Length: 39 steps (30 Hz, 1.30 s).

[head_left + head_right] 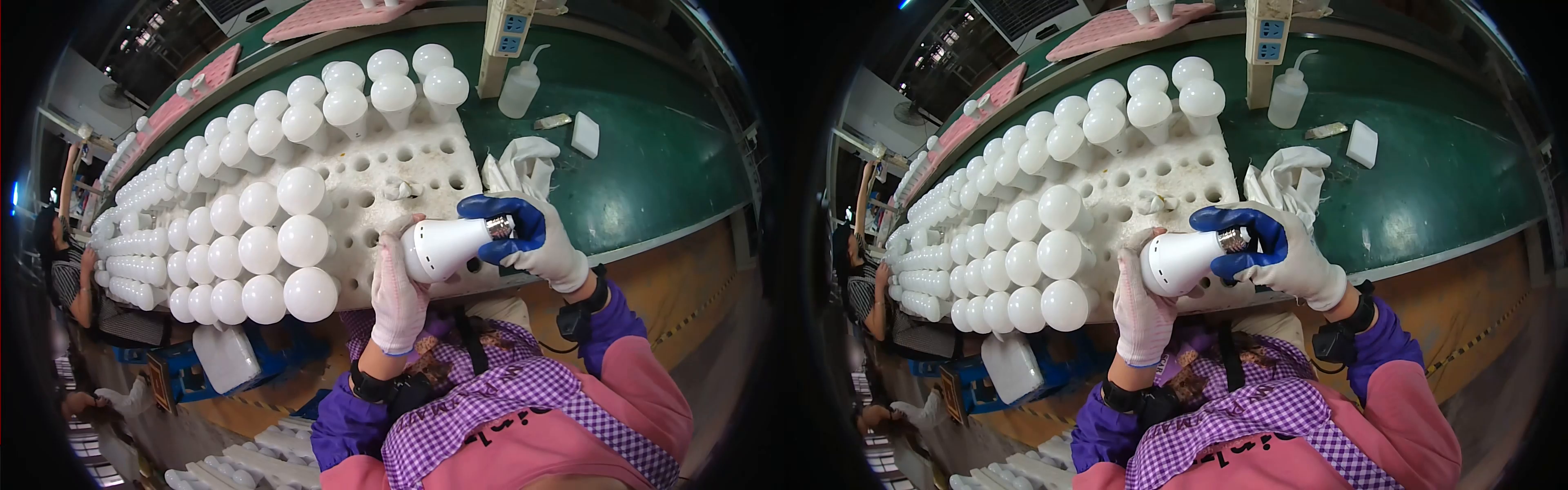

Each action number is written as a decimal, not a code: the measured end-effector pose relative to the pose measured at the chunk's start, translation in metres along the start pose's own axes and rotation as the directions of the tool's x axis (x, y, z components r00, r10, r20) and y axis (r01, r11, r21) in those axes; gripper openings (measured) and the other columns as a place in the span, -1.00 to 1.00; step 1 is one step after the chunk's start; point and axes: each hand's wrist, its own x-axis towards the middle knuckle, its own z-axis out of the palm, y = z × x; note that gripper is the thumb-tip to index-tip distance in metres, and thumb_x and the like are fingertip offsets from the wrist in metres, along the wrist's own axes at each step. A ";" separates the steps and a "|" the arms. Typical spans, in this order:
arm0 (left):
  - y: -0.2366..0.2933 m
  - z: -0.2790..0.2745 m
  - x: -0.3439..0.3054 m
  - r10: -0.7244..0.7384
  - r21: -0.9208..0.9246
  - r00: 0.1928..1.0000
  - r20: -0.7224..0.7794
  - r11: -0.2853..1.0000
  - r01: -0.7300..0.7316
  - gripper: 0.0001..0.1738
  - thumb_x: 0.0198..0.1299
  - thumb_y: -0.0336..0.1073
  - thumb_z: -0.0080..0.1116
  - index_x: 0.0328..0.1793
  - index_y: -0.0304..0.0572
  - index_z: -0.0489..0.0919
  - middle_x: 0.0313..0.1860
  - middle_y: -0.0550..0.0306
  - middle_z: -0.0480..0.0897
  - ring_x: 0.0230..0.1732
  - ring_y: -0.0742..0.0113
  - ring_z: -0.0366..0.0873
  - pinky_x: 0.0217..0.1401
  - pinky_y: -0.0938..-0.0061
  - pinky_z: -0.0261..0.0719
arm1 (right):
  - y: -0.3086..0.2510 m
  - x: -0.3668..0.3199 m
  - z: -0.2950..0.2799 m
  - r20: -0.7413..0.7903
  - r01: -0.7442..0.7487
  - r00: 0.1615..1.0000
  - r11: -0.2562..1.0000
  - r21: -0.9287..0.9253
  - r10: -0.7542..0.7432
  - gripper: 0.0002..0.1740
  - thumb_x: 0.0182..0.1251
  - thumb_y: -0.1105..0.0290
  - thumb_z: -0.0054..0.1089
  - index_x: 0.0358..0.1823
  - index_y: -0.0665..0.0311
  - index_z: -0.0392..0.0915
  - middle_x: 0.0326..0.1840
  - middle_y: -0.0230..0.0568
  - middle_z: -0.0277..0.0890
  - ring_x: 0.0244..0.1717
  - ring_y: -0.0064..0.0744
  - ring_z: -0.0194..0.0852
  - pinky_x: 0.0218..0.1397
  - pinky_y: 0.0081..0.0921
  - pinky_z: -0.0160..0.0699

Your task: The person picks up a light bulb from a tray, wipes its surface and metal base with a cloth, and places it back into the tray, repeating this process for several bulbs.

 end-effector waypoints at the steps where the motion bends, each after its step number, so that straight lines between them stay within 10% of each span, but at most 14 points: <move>1: -0.001 0.003 0.000 0.006 -0.057 1.000 -0.010 0.998 -0.007 -0.32 0.45 0.19 -0.36 0.38 -0.26 0.20 0.09 -0.09 0.51 0.05 0.05 0.59 -0.13 0.25 0.69 | 0.000 0.000 -0.001 0.000 0.000 1.000 1.000 -0.004 0.000 -0.43 0.11 0.58 0.39 0.19 0.39 0.42 0.21 -0.17 0.49 0.12 -0.49 0.47 0.14 -0.53 0.55; 6: -0.003 -0.001 -0.003 0.069 -0.217 0.997 0.030 0.974 -0.061 -0.35 0.41 0.11 -0.13 0.38 -0.27 0.22 0.11 -0.10 0.49 0.07 0.05 0.58 -0.15 0.28 0.70 | 0.015 -0.001 -0.008 0.091 0.248 0.969 0.914 -0.321 -0.230 -0.36 0.05 0.53 0.45 0.20 0.41 0.41 0.25 -0.13 0.47 0.11 -0.45 0.48 0.17 -0.48 0.51; 8: -0.002 -0.003 -0.007 0.249 0.341 0.965 0.084 0.903 -0.262 -0.36 0.26 -0.14 0.16 0.37 -0.28 0.23 0.06 -0.03 0.51 0.04 0.18 0.57 0.06 0.32 0.61 | 0.013 -0.003 0.002 0.042 0.190 0.982 0.948 -0.256 -0.185 -0.36 0.03 0.47 0.48 0.19 0.40 0.43 0.24 -0.09 0.48 0.09 -0.40 0.51 0.16 -0.45 0.51; 11: 0.003 -0.003 -0.008 0.203 0.466 0.979 -0.032 0.869 -0.165 -0.36 0.09 -0.33 0.29 0.29 -0.29 0.31 0.02 0.01 0.52 -0.01 0.28 0.55 0.04 0.39 0.60 | 0.018 -0.004 0.007 0.026 0.172 0.985 0.935 -0.309 -0.172 -0.35 0.01 0.34 0.50 0.15 0.38 0.47 0.17 -0.02 0.53 0.03 -0.28 0.56 0.10 -0.41 0.51; 16: -0.009 -0.013 -0.001 0.260 0.292 0.959 -0.108 0.931 -0.219 -0.63 0.34 -0.21 0.02 0.14 -0.31 0.42 -0.06 0.03 0.57 -0.11 0.38 0.56 -0.05 0.49 0.59 | 0.022 -0.010 0.012 0.134 0.350 0.926 0.673 -0.652 -0.352 -0.43 0.05 0.21 0.47 0.05 0.36 0.55 -0.13 -0.07 0.62 -0.22 -0.11 0.60 -0.12 -0.36 0.52; 19: 0.000 -0.008 -0.002 0.255 0.280 0.956 -0.146 0.938 -0.207 -0.58 0.49 -0.14 -0.31 0.08 -0.32 0.48 -0.13 0.04 0.60 -0.17 0.41 0.58 -0.23 0.51 0.64 | 0.028 -0.009 0.017 0.065 0.312 0.935 0.724 -0.615 -0.348 -0.42 0.04 0.21 0.48 0.06 0.36 0.55 -0.21 -0.11 0.61 -0.25 -0.16 0.59 -0.15 -0.38 0.51; 27: 0.010 -0.014 -0.005 -0.034 0.020 0.997 -0.072 0.999 0.036 -0.47 0.29 -0.17 0.03 0.31 -0.30 0.34 0.09 -0.01 0.51 0.05 0.23 0.57 -0.13 0.41 0.70 | 0.015 -0.007 0.023 0.032 0.173 0.982 0.814 -0.555 -0.187 -0.36 0.06 0.22 0.49 0.16 0.36 0.52 -0.17 -0.09 0.60 -0.24 -0.35 0.57 -0.12 -0.46 0.50; 31: 0.012 -0.017 -0.010 -0.050 -0.063 0.999 0.002 0.997 0.050 -0.30 0.14 -0.28 0.15 0.41 -0.31 0.24 0.19 -0.04 0.44 0.16 0.17 0.51 -0.11 0.38 0.70 | 0.022 -0.008 0.025 -0.089 0.034 0.995 0.982 -0.187 -0.051 -0.38 0.10 0.23 0.47 0.17 0.38 0.51 -0.09 -0.11 0.60 -0.10 -0.52 0.53 0.01 -0.52 0.50; 39: -0.002 -0.028 -0.022 0.217 0.594 0.976 -0.007 0.786 -0.171 -0.13 -0.04 -0.41 0.34 0.43 -0.34 0.18 0.27 -0.12 0.37 0.24 0.11 0.42 0.30 0.33 0.41 | 0.011 0.010 0.008 0.035 -0.173 0.981 0.946 -0.275 0.190 -0.47 0.18 0.22 0.37 0.16 0.27 0.54 0.03 -0.13 0.57 -0.02 -0.43 0.55 0.09 -0.46 0.50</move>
